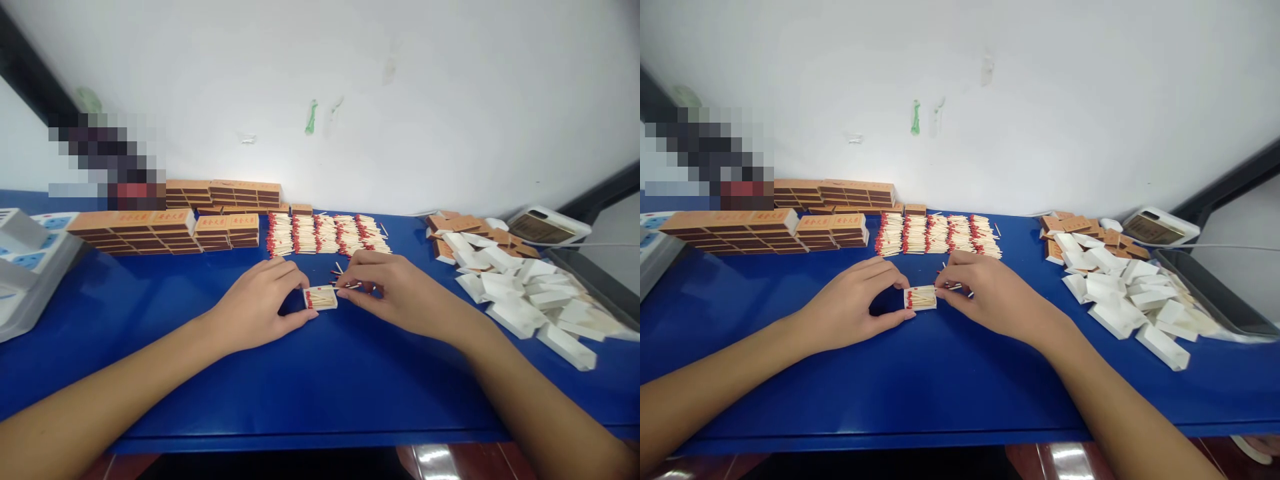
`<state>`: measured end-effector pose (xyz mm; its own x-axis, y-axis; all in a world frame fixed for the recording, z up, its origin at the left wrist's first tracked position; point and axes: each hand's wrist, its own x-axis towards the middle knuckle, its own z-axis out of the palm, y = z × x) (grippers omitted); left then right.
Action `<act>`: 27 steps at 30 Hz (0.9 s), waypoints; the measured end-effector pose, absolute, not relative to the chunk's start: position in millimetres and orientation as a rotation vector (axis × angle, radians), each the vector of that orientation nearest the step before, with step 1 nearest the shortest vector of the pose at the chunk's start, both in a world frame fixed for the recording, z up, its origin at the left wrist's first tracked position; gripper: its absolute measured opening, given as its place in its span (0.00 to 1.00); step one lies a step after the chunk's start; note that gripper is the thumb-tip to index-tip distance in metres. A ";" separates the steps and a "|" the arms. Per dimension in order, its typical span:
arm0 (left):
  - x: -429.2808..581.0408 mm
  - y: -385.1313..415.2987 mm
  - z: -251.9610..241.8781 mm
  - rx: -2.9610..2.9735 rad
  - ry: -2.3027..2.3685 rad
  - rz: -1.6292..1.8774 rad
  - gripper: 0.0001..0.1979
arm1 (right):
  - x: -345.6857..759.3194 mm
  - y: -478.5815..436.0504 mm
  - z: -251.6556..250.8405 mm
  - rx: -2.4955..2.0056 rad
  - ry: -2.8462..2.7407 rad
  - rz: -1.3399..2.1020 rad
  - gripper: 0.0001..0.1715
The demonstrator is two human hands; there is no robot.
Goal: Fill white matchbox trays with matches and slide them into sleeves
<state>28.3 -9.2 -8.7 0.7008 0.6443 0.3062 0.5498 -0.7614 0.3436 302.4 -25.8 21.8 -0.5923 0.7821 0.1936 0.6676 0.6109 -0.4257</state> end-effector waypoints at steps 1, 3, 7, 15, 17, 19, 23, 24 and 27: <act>28.5 -9.3 -8.7 2.683 0.954 0.609 0.14 | 300.5 -26.7 21.0 -1.162 -2.492 0.430 0.10; 28.8 -9.6 -8.5 2.681 0.948 0.608 0.14 | 296.6 -28.1 19.3 -1.156 -2.523 0.404 0.09; 29.1 -10.4 -8.0 2.682 0.938 0.602 0.14 | 291.1 -30.0 16.6 -1.121 -2.581 0.347 0.09; 28.4 -11.3 -6.5 2.677 0.924 0.626 0.14 | 305.7 -19.9 19.1 -1.286 -2.440 0.304 0.08; 28.2 -11.5 -6.4 2.683 0.922 0.625 0.14 | 311.4 -14.5 17.8 -1.361 -2.455 0.285 0.08; 28.0 -11.6 -6.4 2.688 0.926 0.620 0.14 | 315.1 -10.0 15.2 -1.409 -2.474 0.299 0.06; 27.8 -11.8 -5.9 2.685 0.930 0.618 0.14 | 317.0 -5.1 9.5 -1.432 -2.483 0.348 0.07; 27.7 -11.8 -5.8 2.686 0.932 0.618 0.14 | 317.1 -4.5 8.9 -1.430 -2.483 0.360 0.07; 27.7 -11.8 -5.9 2.689 0.938 0.617 0.14 | 317.7 -4.1 10.3 -1.407 -2.488 0.366 0.09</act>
<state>27.7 -11.8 -5.9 0.7072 0.6340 0.3129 0.5385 -0.7698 0.3428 317.7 -4.1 10.3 -0.4973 0.8618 0.0998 0.7965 0.4991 -0.3413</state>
